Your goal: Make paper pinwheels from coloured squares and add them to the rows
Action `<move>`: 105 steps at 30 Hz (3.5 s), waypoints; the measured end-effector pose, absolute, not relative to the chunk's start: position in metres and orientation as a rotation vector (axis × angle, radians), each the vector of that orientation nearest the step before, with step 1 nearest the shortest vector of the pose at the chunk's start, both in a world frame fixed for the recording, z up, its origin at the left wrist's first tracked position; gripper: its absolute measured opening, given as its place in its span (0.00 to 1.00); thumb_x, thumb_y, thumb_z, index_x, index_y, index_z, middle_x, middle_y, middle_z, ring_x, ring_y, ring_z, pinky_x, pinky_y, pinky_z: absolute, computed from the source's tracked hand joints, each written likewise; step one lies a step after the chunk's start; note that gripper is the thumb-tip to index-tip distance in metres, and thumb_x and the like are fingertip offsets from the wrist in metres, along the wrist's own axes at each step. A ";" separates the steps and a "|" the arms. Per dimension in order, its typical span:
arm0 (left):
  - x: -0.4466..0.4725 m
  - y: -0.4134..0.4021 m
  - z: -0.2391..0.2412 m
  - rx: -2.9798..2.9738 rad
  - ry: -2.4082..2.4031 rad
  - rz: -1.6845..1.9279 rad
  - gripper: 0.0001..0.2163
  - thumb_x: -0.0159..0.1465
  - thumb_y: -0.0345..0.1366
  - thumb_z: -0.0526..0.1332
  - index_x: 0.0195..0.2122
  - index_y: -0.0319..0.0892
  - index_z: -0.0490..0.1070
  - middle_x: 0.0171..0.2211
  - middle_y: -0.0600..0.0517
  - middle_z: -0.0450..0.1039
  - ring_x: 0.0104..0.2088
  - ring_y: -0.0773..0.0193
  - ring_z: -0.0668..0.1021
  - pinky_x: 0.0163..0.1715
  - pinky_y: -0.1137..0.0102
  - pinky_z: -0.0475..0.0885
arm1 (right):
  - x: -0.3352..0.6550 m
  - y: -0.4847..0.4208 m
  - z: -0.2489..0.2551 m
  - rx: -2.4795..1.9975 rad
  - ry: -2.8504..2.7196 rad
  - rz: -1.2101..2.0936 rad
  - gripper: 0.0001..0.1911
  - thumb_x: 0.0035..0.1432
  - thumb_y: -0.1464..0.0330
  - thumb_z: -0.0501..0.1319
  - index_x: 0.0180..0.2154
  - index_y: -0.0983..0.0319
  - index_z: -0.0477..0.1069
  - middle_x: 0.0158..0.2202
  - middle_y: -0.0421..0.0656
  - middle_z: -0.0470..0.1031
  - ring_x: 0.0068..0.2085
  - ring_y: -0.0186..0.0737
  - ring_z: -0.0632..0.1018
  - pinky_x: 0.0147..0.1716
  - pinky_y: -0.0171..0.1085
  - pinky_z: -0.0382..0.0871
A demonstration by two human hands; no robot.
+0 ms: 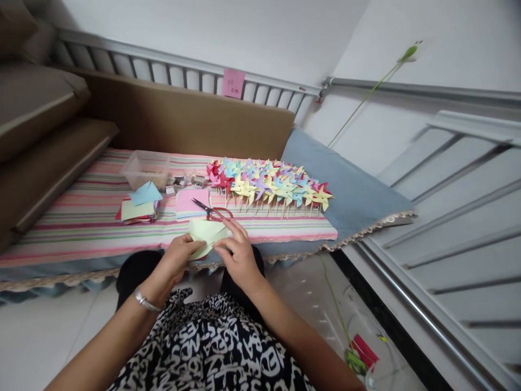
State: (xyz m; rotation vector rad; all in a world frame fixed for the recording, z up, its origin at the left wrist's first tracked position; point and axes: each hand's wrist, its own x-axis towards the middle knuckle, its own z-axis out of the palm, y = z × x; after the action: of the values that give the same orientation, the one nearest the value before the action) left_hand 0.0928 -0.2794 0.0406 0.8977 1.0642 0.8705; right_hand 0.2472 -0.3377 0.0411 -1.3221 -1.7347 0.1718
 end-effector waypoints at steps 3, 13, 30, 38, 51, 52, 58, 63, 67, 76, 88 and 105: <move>0.095 -0.282 0.043 0.907 1.039 0.855 0.13 0.40 0.37 0.70 0.26 0.36 0.76 0.22 0.49 0.76 0.21 0.64 0.74 0.25 0.69 0.70 | 0.248 -0.337 0.043 -1.339 -1.719 0.175 0.05 0.57 0.70 0.61 0.31 0.58 0.75 0.59 0.47 0.65 0.64 0.46 0.58 0.60 0.52 0.55; 0.097 -0.285 0.041 0.957 1.015 0.866 0.12 0.42 0.35 0.69 0.28 0.37 0.77 0.23 0.49 0.77 0.21 0.64 0.74 0.24 0.71 0.66 | 0.245 -0.334 0.045 -1.414 -1.704 0.190 0.03 0.53 0.71 0.63 0.28 0.59 0.73 0.60 0.47 0.64 0.64 0.48 0.58 0.60 0.54 0.54; 0.095 -0.287 0.051 1.001 0.965 0.839 0.13 0.43 0.36 0.70 0.30 0.37 0.78 0.25 0.48 0.78 0.22 0.64 0.74 0.25 0.71 0.65 | 0.240 -0.329 0.050 -1.457 -1.704 0.147 0.04 0.51 0.73 0.63 0.27 0.59 0.71 0.59 0.47 0.64 0.63 0.49 0.57 0.60 0.54 0.54; 0.087 -0.280 0.054 1.077 0.996 0.706 0.09 0.42 0.34 0.68 0.26 0.38 0.78 0.22 0.48 0.77 0.20 0.63 0.74 0.22 0.70 0.66 | 0.250 -0.326 0.080 -1.496 -1.725 0.356 0.32 0.47 0.72 0.66 0.54 0.57 0.64 0.53 0.48 0.71 0.55 0.49 0.70 0.55 0.51 0.62; 0.091 -0.274 0.060 1.278 0.964 0.401 0.09 0.43 0.34 0.66 0.26 0.37 0.74 0.19 0.51 0.74 0.17 0.65 0.70 0.19 0.71 0.61 | 0.258 -0.300 0.079 -1.481 -1.901 0.942 0.39 0.41 0.78 0.67 0.56 0.58 0.64 0.53 0.47 0.71 0.50 0.48 0.73 0.48 0.43 0.67; 0.091 -0.273 0.059 1.294 0.967 0.397 0.09 0.43 0.35 0.66 0.26 0.37 0.74 0.18 0.52 0.73 0.17 0.66 0.70 0.19 0.71 0.60 | 0.258 -0.301 0.079 -1.482 -1.884 0.961 0.39 0.41 0.78 0.66 0.57 0.58 0.63 0.53 0.47 0.71 0.50 0.47 0.73 0.47 0.42 0.67; 0.085 -0.268 0.060 1.189 0.906 0.691 0.12 0.45 0.35 0.70 0.30 0.39 0.75 0.27 0.52 0.76 0.27 0.65 0.75 0.30 0.71 0.66 | 0.262 -0.300 0.074 -1.472 -1.564 1.084 0.40 0.42 0.77 0.65 0.58 0.58 0.59 0.43 0.42 0.74 0.38 0.41 0.75 0.37 0.38 0.69; 0.089 -0.278 0.052 0.934 0.748 0.795 0.12 0.50 0.39 0.70 0.34 0.40 0.76 0.32 0.49 0.78 0.33 0.62 0.77 0.37 0.69 0.69 | 0.259 -0.295 0.060 -1.391 -1.184 1.057 0.39 0.40 0.73 0.65 0.57 0.57 0.60 0.42 0.41 0.73 0.39 0.41 0.75 0.38 0.38 0.70; 0.105 -0.289 0.046 0.777 0.761 0.882 0.12 0.47 0.36 0.71 0.31 0.37 0.76 0.26 0.49 0.78 0.27 0.64 0.76 0.30 0.71 0.69 | 0.250 -0.292 0.051 -1.342 -1.080 1.004 0.40 0.39 0.71 0.66 0.57 0.57 0.59 0.41 0.41 0.73 0.38 0.41 0.75 0.39 0.39 0.70; 0.113 -0.286 0.046 0.666 0.834 1.007 0.11 0.44 0.32 0.71 0.29 0.34 0.76 0.22 0.49 0.78 0.21 0.65 0.76 0.25 0.72 0.69 | 0.240 -0.292 0.045 -1.311 -1.018 1.009 0.39 0.41 0.70 0.66 0.57 0.56 0.60 0.37 0.40 0.75 0.35 0.40 0.76 0.35 0.38 0.72; 0.095 -0.269 0.052 0.714 1.023 1.040 0.12 0.40 0.33 0.70 0.25 0.37 0.72 0.20 0.53 0.75 0.20 0.65 0.74 0.21 0.71 0.68 | 0.251 -0.340 0.050 -1.241 -1.905 -0.015 0.23 0.54 0.79 0.55 0.51 0.58 0.69 0.57 0.49 0.63 0.58 0.46 0.64 0.57 0.50 0.61; 0.101 -0.271 0.039 0.874 1.024 0.989 0.13 0.40 0.34 0.71 0.28 0.35 0.77 0.22 0.50 0.76 0.20 0.66 0.72 0.22 0.72 0.64 | 0.250 -0.327 0.050 -1.330 -1.832 0.074 0.05 0.57 0.70 0.61 0.32 0.57 0.76 0.53 0.46 0.70 0.58 0.47 0.64 0.57 0.53 0.60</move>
State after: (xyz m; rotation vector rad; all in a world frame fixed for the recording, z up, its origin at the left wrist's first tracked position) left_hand 0.1010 -0.2707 0.0387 0.8743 1.0239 0.9887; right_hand 0.2505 -0.3271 0.0496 -1.3302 -1.8318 0.0742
